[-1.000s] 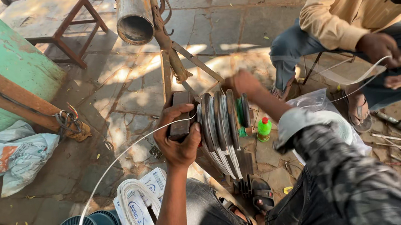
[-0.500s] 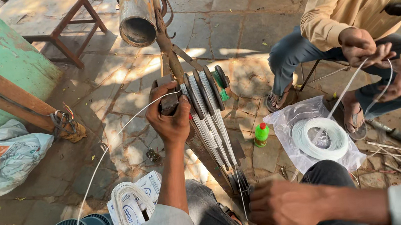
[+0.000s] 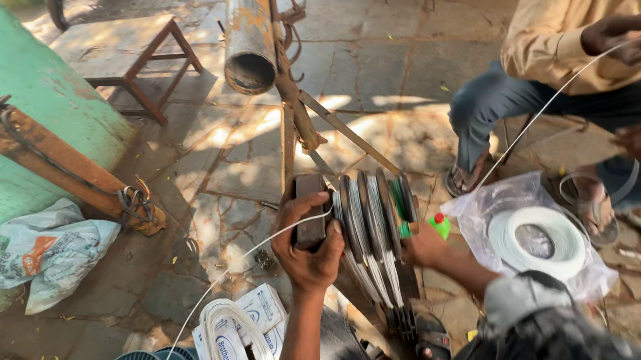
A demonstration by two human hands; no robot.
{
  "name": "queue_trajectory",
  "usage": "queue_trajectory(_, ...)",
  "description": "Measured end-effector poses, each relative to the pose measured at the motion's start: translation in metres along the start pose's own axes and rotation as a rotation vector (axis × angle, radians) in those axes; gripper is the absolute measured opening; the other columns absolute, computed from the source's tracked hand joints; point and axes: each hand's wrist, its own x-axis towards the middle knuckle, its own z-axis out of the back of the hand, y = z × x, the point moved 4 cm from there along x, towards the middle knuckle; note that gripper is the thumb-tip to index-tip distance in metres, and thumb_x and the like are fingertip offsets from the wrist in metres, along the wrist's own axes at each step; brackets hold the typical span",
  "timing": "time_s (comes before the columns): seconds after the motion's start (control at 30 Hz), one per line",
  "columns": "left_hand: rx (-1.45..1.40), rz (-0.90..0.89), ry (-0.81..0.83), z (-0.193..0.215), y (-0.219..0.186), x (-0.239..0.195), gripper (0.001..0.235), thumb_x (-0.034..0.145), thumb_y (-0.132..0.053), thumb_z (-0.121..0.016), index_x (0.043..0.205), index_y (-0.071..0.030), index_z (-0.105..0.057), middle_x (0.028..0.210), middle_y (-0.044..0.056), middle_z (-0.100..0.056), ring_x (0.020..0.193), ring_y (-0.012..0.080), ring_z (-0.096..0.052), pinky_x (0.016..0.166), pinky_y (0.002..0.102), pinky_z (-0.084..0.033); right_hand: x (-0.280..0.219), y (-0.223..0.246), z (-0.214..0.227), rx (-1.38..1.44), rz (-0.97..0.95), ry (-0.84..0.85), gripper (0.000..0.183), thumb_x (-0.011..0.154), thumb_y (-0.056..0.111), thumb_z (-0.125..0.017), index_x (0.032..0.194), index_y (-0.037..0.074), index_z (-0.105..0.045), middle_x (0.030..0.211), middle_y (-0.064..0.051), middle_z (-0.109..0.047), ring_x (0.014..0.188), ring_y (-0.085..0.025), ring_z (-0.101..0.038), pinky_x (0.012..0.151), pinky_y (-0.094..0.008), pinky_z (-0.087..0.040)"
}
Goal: The person sits on the ground and winds white wire onto a multi-disc spooling device using both hands. They guide the wire through the discs and occasionally use shears to cut the wire.
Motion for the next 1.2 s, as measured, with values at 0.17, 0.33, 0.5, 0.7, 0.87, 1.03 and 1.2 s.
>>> queue_trajectory(0.17,-0.025,0.039,-0.061,0.015,-0.024,-0.013,0.044,0.087,-0.042,-0.073,0.113,-0.007,-0.071,0.114,0.011,-0.069,0.094,0.0192,-0.068,0.080,0.032,-0.056,-0.044,0.016,-0.058,0.350,-0.119,-0.401,0.018,0.072,0.015,-0.070,0.086,0.003,-0.069,0.078,-0.024,-0.069,0.078,-0.044,-0.067,0.074,-0.054,-0.054)
queue_trajectory(0.33,0.157,-0.084,-0.173,0.038,-0.070,-0.048,0.061,0.097,-0.043,-0.069,0.131,0.004,-0.050,0.138,0.024,-0.053,0.123,0.0371,-0.055,0.104,0.045,-0.047,-0.061,0.057,-0.038,0.410,-0.108,-0.467,0.016,0.072,0.013,-0.070,0.085,0.004,-0.069,0.083,-0.023,-0.070,0.079,-0.044,-0.067,0.073,-0.054,-0.053)
queue_trajectory(0.5,0.347,-0.007,-0.281,0.022,-0.102,-0.130,0.039,0.097,-0.038,-0.068,0.115,-0.005,-0.059,0.117,0.012,-0.060,0.109,0.0290,-0.061,0.104,0.044,-0.050,-0.067,0.073,-0.009,0.464,0.005,-0.608,0.010,0.077,0.007,-0.065,0.085,0.006,-0.068,0.088,-0.021,-0.070,0.083,-0.043,-0.067,0.074,-0.052,-0.053)
queue_trajectory(0.7,0.062,0.120,-0.078,-0.040,-0.107,-0.170,0.024,0.097,-0.034,-0.069,0.105,-0.011,-0.065,0.107,0.006,-0.066,0.101,0.0230,-0.066,0.102,0.042,-0.054,-0.072,0.094,0.016,0.446,0.054,-0.600,0.016,0.082,0.009,-0.065,0.097,0.009,-0.069,0.089,-0.018,-0.070,0.084,-0.042,-0.066,0.072,-0.052,-0.053)
queue_trajectory(0.87,-0.047,0.124,-0.055,-0.061,-0.124,-0.150,0.024,0.098,-0.032,-0.070,0.108,-0.011,-0.062,0.109,0.006,-0.065,0.102,0.0225,-0.065,0.101,0.042,-0.053,-0.066,0.098,0.009,0.372,-0.009,-0.510,0.022,0.080,0.010,-0.064,0.101,0.011,-0.070,0.091,-0.015,-0.070,0.084,-0.040,-0.067,0.072,-0.052,-0.053)
queue_trajectory(1.03,-0.093,0.148,-0.040,-0.062,-0.130,-0.151,0.025,0.098,-0.030,-0.070,0.110,-0.011,-0.059,0.110,0.006,-0.064,0.103,0.0221,-0.064,0.101,0.043,-0.053,-0.069,0.096,0.006,0.364,0.019,-0.545,0.017,0.081,0.009,-0.063,0.097,0.011,-0.070,0.091,-0.013,-0.070,0.085,-0.039,-0.068,0.073,-0.050,-0.054)
queue_trajectory(1.2,-0.238,0.198,0.050,-0.082,-0.138,-0.153,0.027,0.099,-0.028,-0.071,0.113,-0.011,-0.056,0.111,0.007,-0.064,0.104,0.0217,-0.063,0.101,0.043,-0.052,-0.073,0.089,0.017,0.403,0.025,-0.619,0.011,0.083,0.012,-0.065,0.093,0.009,-0.070,0.089,-0.014,-0.070,0.083,-0.038,-0.068,0.071,-0.049,-0.054)
